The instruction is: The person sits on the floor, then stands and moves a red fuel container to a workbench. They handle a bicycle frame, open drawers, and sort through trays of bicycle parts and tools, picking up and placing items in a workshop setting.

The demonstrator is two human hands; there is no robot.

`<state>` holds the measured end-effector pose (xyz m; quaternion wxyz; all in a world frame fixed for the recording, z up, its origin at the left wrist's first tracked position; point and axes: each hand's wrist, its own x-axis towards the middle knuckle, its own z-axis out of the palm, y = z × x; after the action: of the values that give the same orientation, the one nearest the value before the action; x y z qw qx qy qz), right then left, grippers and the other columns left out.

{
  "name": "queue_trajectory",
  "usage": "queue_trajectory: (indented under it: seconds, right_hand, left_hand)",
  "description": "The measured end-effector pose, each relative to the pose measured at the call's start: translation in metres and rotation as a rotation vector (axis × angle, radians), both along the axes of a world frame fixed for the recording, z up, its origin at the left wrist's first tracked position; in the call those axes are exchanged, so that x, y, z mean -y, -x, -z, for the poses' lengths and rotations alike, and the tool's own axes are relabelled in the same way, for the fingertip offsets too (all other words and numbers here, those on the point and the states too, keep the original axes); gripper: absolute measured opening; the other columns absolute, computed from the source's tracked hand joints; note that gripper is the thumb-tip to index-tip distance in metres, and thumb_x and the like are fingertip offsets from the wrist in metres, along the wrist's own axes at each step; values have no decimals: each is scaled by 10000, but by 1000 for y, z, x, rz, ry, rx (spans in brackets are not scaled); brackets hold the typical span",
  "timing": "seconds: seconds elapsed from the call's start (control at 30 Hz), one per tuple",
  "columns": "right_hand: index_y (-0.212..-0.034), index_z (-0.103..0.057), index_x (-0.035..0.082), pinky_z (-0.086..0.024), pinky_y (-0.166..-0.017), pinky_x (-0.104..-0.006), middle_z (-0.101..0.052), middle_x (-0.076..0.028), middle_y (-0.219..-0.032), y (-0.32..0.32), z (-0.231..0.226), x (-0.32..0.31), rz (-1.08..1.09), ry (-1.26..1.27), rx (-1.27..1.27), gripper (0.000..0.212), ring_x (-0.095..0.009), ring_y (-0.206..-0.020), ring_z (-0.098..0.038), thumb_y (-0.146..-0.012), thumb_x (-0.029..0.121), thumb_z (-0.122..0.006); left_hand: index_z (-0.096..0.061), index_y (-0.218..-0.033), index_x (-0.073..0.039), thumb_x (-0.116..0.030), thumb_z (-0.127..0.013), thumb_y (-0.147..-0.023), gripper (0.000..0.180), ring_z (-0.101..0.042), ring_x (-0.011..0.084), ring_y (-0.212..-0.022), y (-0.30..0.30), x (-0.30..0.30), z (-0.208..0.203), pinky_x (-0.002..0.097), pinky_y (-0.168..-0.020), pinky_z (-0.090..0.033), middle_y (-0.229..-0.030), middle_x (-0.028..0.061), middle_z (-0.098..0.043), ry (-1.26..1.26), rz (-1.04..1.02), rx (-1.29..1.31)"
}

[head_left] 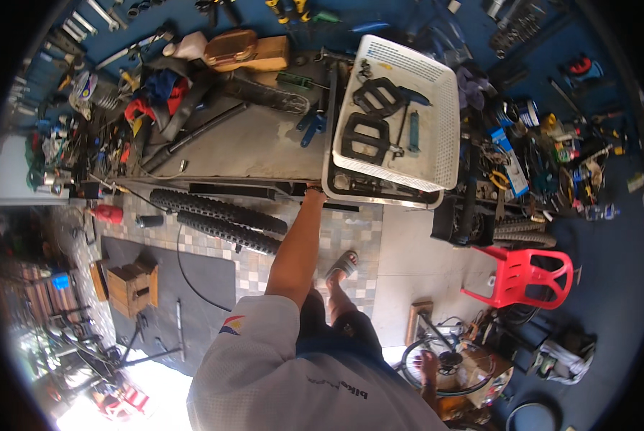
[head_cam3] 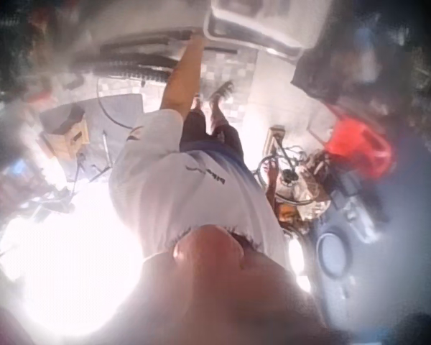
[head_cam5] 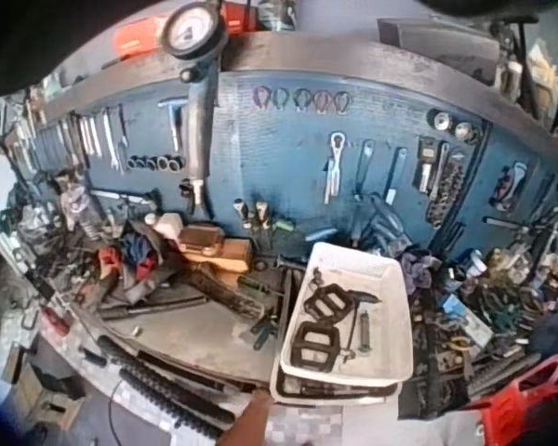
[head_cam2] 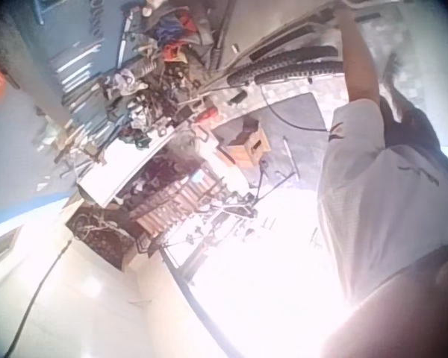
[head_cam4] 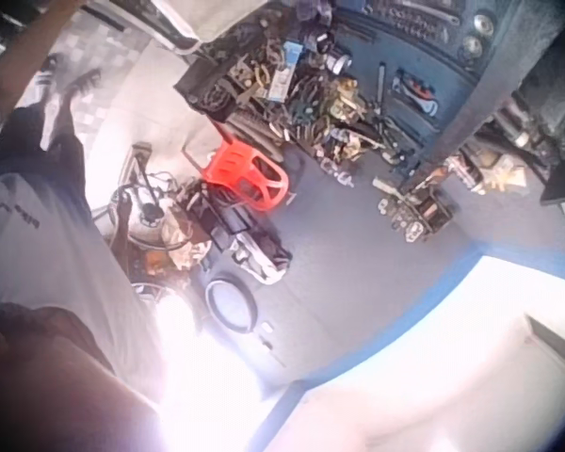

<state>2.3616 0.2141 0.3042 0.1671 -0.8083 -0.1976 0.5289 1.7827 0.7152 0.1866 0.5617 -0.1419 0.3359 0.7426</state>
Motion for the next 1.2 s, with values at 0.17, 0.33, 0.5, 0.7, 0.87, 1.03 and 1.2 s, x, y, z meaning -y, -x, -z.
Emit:
queue_trajectory:
  seconds: [0.17,0.33,0.5,0.7,0.87,1.03,1.2]
  right_hand:
    - [-1274,-620,51,-582,-615,-283,-766,-117,-968,69,-16,-50,-222,34,-96,278,-186,-748,-753,-1088,256,-646]
    - [-1237,-646,26,-585,-608,-296,-758,-111,-944,70,-21,-44,-167,37,-71,306,-186,-740,-755,-1076,285,-671]
    - [-1181,-683,34,-585,-595,-297,-756,-100,-908,72,-19,-40,-149,50,-9,303,-177,-687,-737,-1088,318,-637]
    - [-1225,-662,43,-557,-627,-286,-765,-115,-951,101,-14,-50,-159,48,-47,323,-175,-733,-735,-1066,323,-676]
    - [-1224,-669,47,-554,-641,-291,-771,-116,-951,121,7,-71,-207,-2,-102,343,-185,-748,-742,-1053,344,-693]
    - [-1210,-669,30,-562,-639,-293,-772,-113,-941,126,8,-90,-263,-63,-81,367,-182,-745,-744,-1051,360,-698]
    - [-1208,-671,38,-561,-631,-289,-773,-114,-943,126,1,-80,-274,-64,-49,333,-179,-745,-743,-1049,330,-691]
  left_hand:
    - [-672,-1231,-83,-270,-646,-1041,269,-759,280,-866,8,4,2,390,-692,-661,-1070,125,-748,-8,-20,-31]
    - [-669,-1204,-58,-263,-652,-1035,266,-760,277,-805,6,3,-2,384,-661,-661,-1002,139,-753,-20,11,-52]
    - [-665,-1177,-34,-255,-658,-1028,267,-760,274,-744,9,10,-12,379,-631,-662,-933,153,-757,-47,40,-148]
    - [-652,-1111,0,-245,-662,-1017,263,-758,280,-654,-5,81,-57,374,-594,-661,-829,178,-753,40,210,-422]
    - [-545,-1071,-2,-359,-731,-989,410,-764,295,-702,-6,116,-75,396,-647,-666,-884,232,-750,179,255,-420]
    - [-456,-1228,-33,-441,-804,-941,608,-774,335,-750,-4,116,-79,443,-685,-683,-947,244,-743,239,276,-302]
    - [-400,-1326,13,-457,-798,-955,719,-768,345,-913,-10,120,-82,483,-725,-689,-1098,269,-713,231,355,-271]
